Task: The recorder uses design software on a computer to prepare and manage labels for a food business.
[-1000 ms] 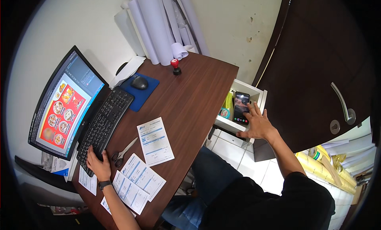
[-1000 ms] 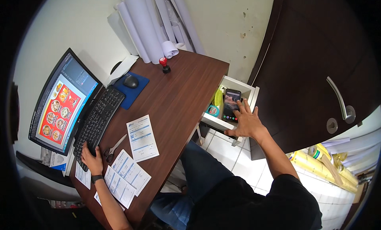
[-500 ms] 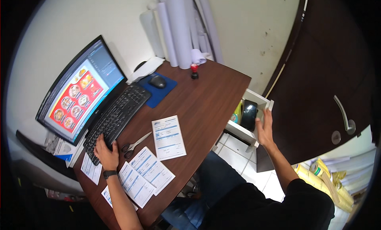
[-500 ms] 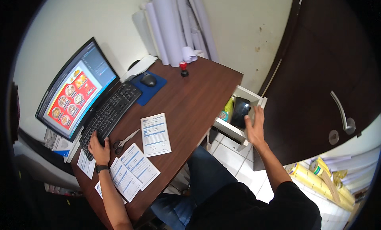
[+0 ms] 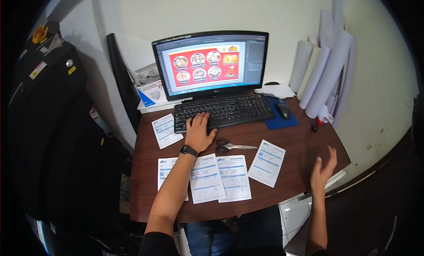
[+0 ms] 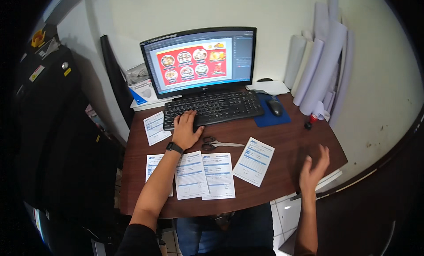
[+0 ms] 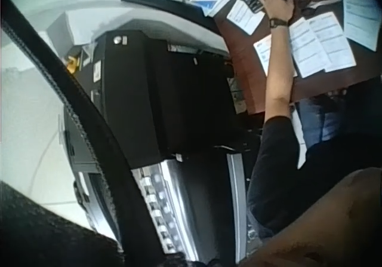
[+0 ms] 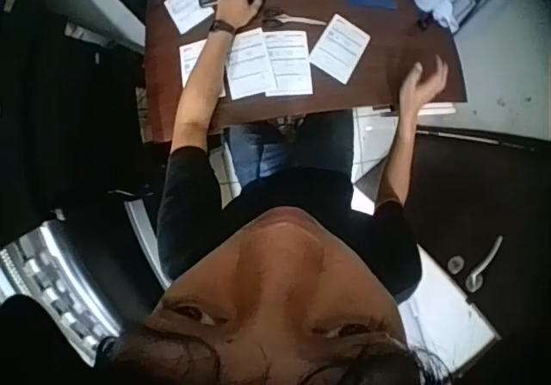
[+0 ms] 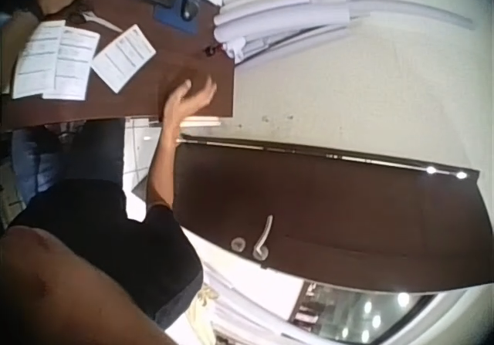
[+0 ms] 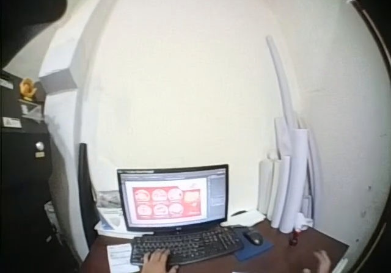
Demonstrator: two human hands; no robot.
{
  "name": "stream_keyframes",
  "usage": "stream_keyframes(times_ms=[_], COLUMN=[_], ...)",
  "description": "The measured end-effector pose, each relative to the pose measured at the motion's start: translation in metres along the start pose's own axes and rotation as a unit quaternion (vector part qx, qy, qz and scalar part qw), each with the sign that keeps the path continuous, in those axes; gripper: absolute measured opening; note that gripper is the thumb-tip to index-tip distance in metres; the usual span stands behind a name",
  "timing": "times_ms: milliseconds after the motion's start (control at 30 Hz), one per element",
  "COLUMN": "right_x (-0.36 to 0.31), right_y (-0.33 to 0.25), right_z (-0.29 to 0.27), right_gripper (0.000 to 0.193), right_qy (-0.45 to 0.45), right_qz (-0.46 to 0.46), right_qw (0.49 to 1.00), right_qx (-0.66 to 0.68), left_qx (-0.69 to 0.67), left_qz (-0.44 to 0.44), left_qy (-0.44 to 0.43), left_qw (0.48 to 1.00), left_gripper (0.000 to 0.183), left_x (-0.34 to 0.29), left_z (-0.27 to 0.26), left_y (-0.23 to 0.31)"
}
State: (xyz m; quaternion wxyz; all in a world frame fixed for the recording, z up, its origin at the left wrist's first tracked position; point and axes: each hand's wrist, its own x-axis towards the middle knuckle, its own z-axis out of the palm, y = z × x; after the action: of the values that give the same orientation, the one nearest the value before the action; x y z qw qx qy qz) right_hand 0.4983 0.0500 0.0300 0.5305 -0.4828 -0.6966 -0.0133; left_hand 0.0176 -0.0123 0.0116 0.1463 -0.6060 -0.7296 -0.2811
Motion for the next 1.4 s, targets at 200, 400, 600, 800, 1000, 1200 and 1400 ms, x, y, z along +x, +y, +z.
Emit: stream_keyframes(times_ms=[200,400,600,800,1000,1200,1400], right_x=[0.092,0.141,0.145,0.141,0.144,0.144,0.144], right_y=[-0.007,0.012,0.005,0.017,0.023,0.024,0.027], right_z=[0.149,0.219,0.233,0.243,0.245,0.246,0.25], right_gripper=[0.046,0.048,0.043,0.042,0.039,0.035,0.032], right_qy=[-0.142,-0.066,-0.138,-0.193,-0.217,-0.206,-0.199], right_qz=[-0.161,-0.257,-0.199,-0.154,-0.117,-0.111,-0.136], right_qw=[0.976,0.962,0.97,0.969,0.969,0.972,0.97], right_qx=[-0.017,-0.072,-0.015,0.014,0.015,0.033,0.047], left_qx=[-0.002,-0.016,-0.007,-0.014,-0.01,-0.012,-0.012], left_qz=[-0.014,-0.018,-0.021,-0.021,-0.012,-0.015,-0.011], left_qy=[-0.02,-0.04,-0.043,-0.047,-0.035,-0.036,-0.027], left_qw=[1.0,0.999,0.999,0.999,0.999,0.999,1.0], left_gripper=[0.071,0.072,0.071,0.069,0.068,0.068,0.068], left_x=[0.0,0.009,0.007,0.009,0.008,0.008,0.006], left_z=[0.001,-0.004,-0.005,-0.007,-0.005,-0.004,-0.003], left_y=[0.002,0.012,0.013,0.014,0.013,0.012,0.011])
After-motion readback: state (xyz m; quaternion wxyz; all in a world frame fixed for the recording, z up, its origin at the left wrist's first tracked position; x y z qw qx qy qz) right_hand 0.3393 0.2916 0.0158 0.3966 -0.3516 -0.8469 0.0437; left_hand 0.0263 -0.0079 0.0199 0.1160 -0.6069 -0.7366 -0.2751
